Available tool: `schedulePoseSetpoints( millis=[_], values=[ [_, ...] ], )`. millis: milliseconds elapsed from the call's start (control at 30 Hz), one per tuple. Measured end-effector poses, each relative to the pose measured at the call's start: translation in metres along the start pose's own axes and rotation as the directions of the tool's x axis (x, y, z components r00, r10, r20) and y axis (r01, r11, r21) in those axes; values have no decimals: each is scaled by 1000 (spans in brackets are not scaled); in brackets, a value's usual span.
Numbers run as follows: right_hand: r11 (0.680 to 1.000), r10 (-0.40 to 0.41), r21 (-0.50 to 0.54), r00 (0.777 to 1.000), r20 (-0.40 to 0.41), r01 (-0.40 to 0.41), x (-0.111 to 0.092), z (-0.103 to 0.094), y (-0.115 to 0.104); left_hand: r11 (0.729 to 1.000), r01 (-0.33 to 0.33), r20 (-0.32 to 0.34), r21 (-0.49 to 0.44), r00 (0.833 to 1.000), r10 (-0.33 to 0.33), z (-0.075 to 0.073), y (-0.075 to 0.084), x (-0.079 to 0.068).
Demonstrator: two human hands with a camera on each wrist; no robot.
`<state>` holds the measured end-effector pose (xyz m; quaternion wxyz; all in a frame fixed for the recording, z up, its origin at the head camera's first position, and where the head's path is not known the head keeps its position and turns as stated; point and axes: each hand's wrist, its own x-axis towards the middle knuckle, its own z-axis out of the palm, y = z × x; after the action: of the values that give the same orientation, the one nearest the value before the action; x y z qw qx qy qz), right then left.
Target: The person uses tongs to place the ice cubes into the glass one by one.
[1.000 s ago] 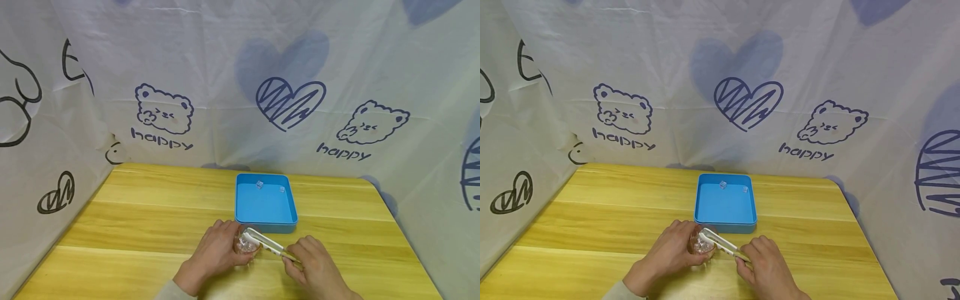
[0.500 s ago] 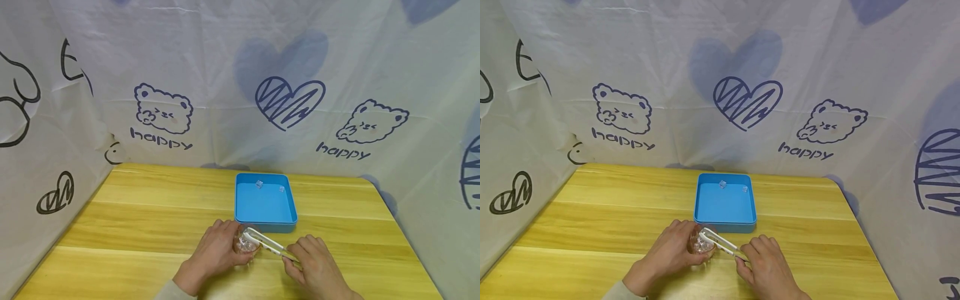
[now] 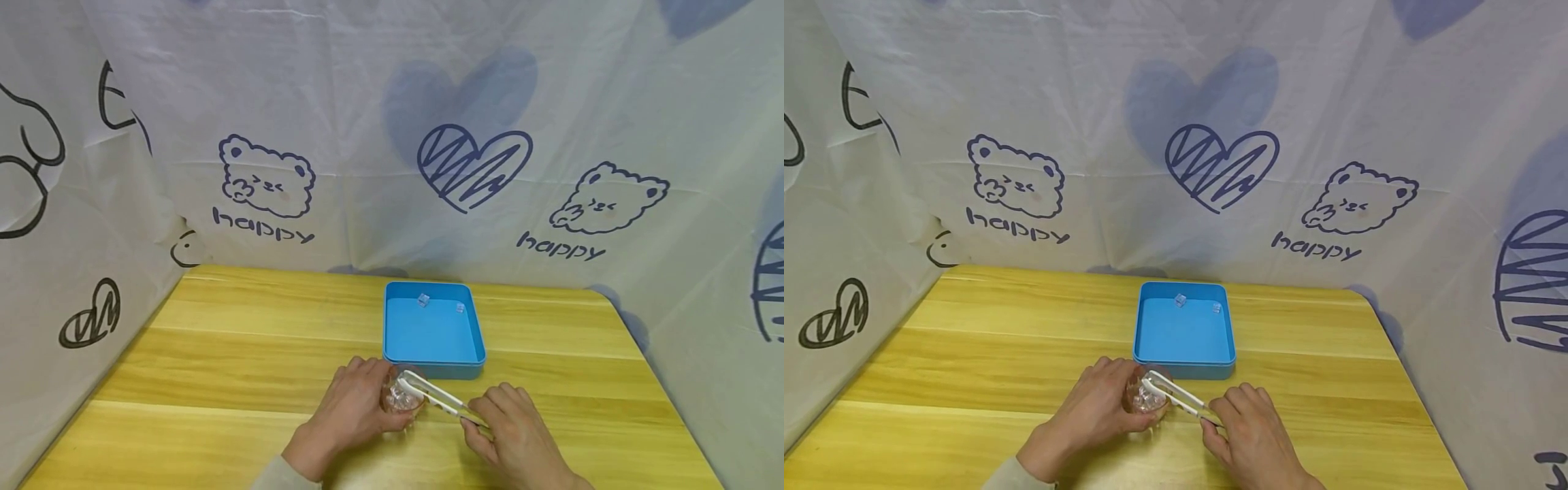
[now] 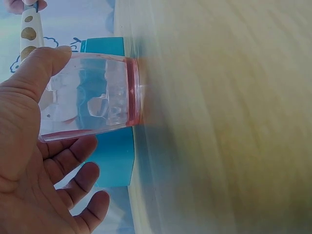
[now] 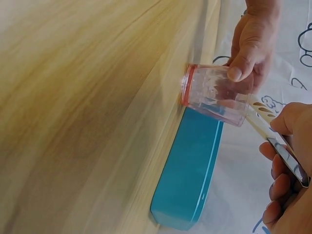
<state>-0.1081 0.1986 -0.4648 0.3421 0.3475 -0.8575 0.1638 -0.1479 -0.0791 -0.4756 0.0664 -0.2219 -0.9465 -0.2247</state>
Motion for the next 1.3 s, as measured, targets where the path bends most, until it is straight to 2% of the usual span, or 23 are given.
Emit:
schedulePoseSetpoints(
  millis=[400, 600, 800, 1033, 1300],
  values=[
    [1000, 10, 12, 1000, -1, -10, -1, 1, -2, 1000, 1, -4, 4, 1000, -1, 0, 0, -1],
    [990, 130, 40, 990, 60, -132, 5, -1, 0, 1000, 19, 19, -25, 1000, -18, 0, 0, 0],
    [986, 162, 31, 986, 28, -163, 25, 0, 23, 999, 25, 17, -43, 1000, -24, 1, -1, -1],
    [957, 291, -22, 951, 99, -291, 59, 8, 43, 998, 45, 18, -46, 999, -44, 2, -1, -1],
    [945, 325, -85, 936, 134, -316, 80, 27, 55, 997, 54, 31, -54, 998, -53, 3, -1, -1]
  ],
)
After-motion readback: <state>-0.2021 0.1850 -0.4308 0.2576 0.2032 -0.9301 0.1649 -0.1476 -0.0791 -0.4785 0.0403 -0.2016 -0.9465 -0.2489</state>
